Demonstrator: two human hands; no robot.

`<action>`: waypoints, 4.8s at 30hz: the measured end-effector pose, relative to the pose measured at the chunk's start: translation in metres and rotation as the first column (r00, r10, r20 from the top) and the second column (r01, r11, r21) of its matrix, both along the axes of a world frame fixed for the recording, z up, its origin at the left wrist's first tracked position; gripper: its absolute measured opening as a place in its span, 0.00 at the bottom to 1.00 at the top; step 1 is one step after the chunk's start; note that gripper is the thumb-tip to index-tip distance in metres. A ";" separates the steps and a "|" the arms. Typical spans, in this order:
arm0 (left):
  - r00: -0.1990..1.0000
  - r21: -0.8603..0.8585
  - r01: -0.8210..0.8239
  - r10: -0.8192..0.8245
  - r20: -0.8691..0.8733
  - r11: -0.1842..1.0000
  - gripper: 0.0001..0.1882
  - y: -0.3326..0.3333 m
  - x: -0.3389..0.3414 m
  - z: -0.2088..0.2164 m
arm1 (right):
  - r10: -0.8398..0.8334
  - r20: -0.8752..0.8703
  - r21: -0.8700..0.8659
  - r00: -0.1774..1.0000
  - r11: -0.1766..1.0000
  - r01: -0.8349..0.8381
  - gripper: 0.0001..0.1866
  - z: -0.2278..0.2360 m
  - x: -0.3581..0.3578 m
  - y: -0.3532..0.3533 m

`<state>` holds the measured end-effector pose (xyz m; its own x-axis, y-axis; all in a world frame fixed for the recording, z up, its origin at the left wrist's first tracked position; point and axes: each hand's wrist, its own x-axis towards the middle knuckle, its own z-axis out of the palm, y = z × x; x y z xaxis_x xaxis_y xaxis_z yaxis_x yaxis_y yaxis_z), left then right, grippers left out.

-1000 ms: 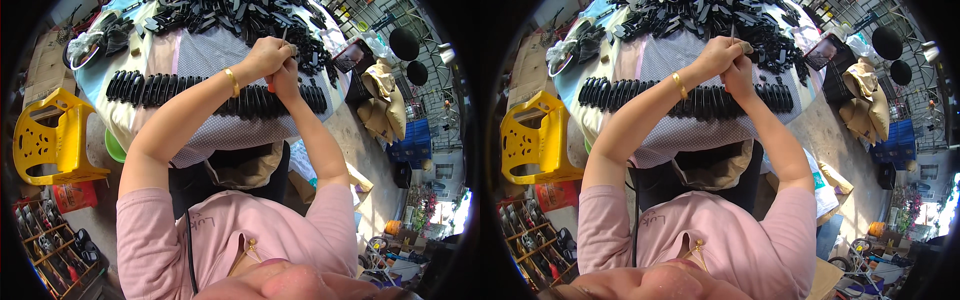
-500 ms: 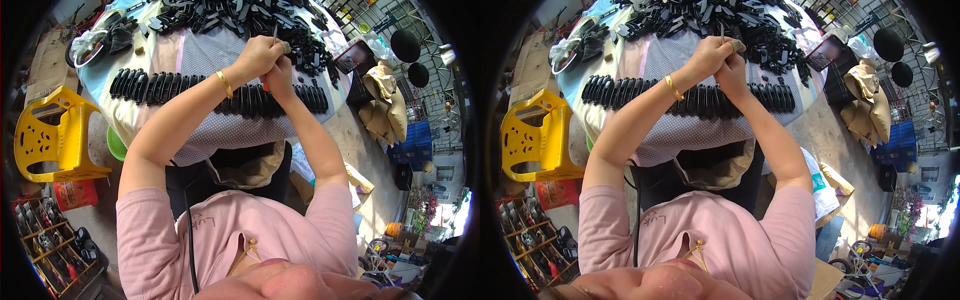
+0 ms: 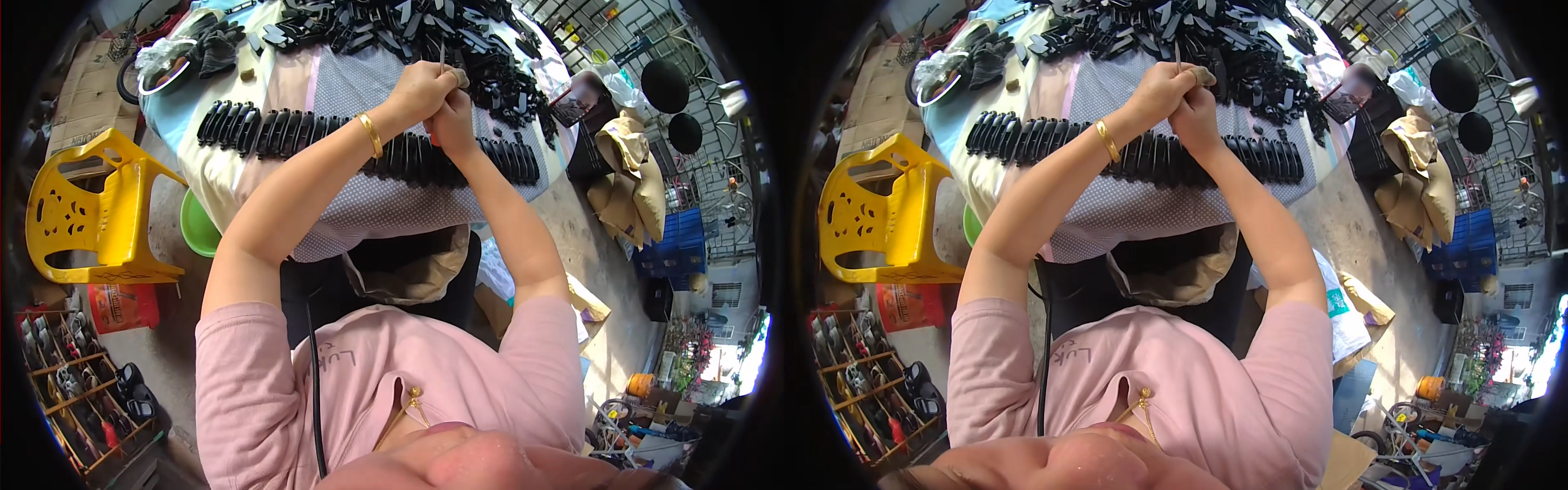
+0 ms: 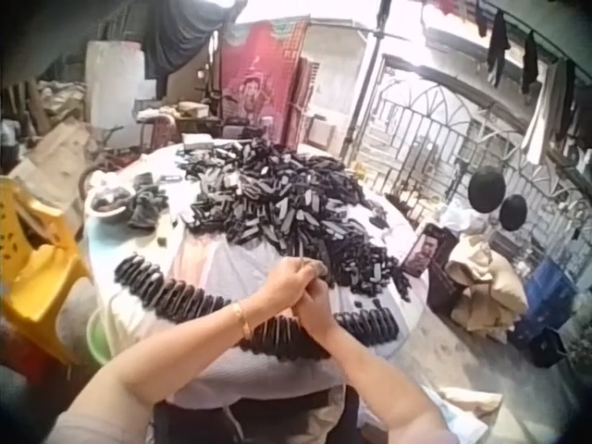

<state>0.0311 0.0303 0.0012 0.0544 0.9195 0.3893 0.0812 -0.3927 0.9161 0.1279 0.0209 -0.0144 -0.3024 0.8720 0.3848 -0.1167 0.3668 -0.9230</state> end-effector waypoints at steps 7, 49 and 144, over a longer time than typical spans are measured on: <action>0.999 -0.115 0.025 -0.022 0.027 0.993 0.16 -0.013 -0.008 0.009 | -0.024 -0.052 -0.036 0.998 0.999 0.022 0.11 0.002 -0.013 -0.011; 0.974 -0.062 -0.184 0.173 -0.146 0.981 0.15 -0.021 -0.053 0.016 | 0.134 -0.085 -0.021 0.987 0.990 -0.136 0.09 -0.008 -0.053 0.009; 0.955 -0.010 -0.280 0.279 0.099 0.960 0.14 -0.024 -0.131 -0.004 | 0.173 -0.065 0.015 0.983 0.985 -0.173 0.14 0.004 -0.139 -0.011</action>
<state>-0.1004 0.0059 -0.0032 -0.2434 0.8910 0.3833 0.0976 -0.3706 0.9236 -0.0107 0.0102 -0.0108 -0.4222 0.8051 0.4166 -0.2396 0.3441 -0.9078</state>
